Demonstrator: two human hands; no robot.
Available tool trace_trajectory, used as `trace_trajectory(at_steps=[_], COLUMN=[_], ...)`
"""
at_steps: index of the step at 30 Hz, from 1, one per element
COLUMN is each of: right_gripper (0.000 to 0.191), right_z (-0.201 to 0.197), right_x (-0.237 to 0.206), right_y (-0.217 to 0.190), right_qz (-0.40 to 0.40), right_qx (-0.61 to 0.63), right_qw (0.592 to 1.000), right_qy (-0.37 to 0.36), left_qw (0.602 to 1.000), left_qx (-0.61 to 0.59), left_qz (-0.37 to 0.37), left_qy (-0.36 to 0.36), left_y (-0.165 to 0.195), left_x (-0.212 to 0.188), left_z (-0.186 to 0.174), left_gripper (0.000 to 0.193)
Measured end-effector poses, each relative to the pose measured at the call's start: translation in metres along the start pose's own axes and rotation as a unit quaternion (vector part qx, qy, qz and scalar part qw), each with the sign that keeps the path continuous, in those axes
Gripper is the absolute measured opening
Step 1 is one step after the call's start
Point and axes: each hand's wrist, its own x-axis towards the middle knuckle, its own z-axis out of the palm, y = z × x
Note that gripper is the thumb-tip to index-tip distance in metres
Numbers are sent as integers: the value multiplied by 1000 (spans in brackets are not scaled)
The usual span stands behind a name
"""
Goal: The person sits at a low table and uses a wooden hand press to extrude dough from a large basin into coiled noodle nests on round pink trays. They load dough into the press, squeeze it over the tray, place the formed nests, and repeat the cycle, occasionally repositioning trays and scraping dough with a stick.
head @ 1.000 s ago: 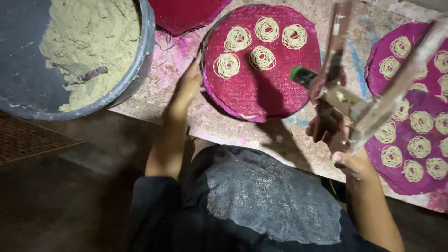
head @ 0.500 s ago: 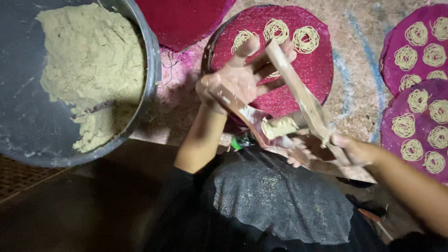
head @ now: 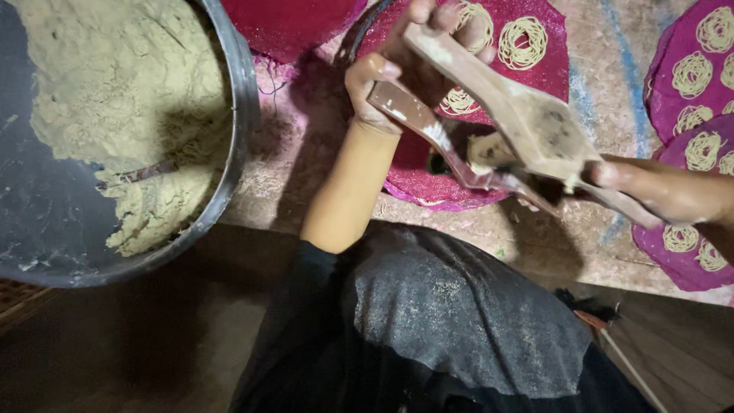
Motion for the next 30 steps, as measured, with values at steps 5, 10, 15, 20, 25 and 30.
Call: trace_trajectory(at_steps=[5, 10, 15, 20, 25, 30], right_gripper=[102, 95, 79, 85, 87, 91], right_z=[31, 32, 25, 39, 30, 26], right_x=[23, 10, 18, 24, 11, 17], right_y=[-44, -49, -52, -59, -63, -59], right_qz=[30, 7, 43, -12, 42, 39], right_qx=[-25, -4, -73, -56, -69, -82], right_qw=[999, 998, 991, 995, 990, 974], right_qy=[31, 57, 106, 86, 119, 207], left_qw=[997, 994, 994, 998, 994, 993], left_qx=[-68, -57, -70, -30, -61, -29], left_qz=[47, 88, 87, 56, 91, 95], left_qy=[3, 36, -1, -6, 23, 65], left_y=[-7, -32, -23, -2, -31, -19], left_x=[-15, -21, -3, -11, -1, 17], left_z=[-30, -43, -47, -43, -35, -46], left_gripper=[42, 43, 41, 38, 37, 37])
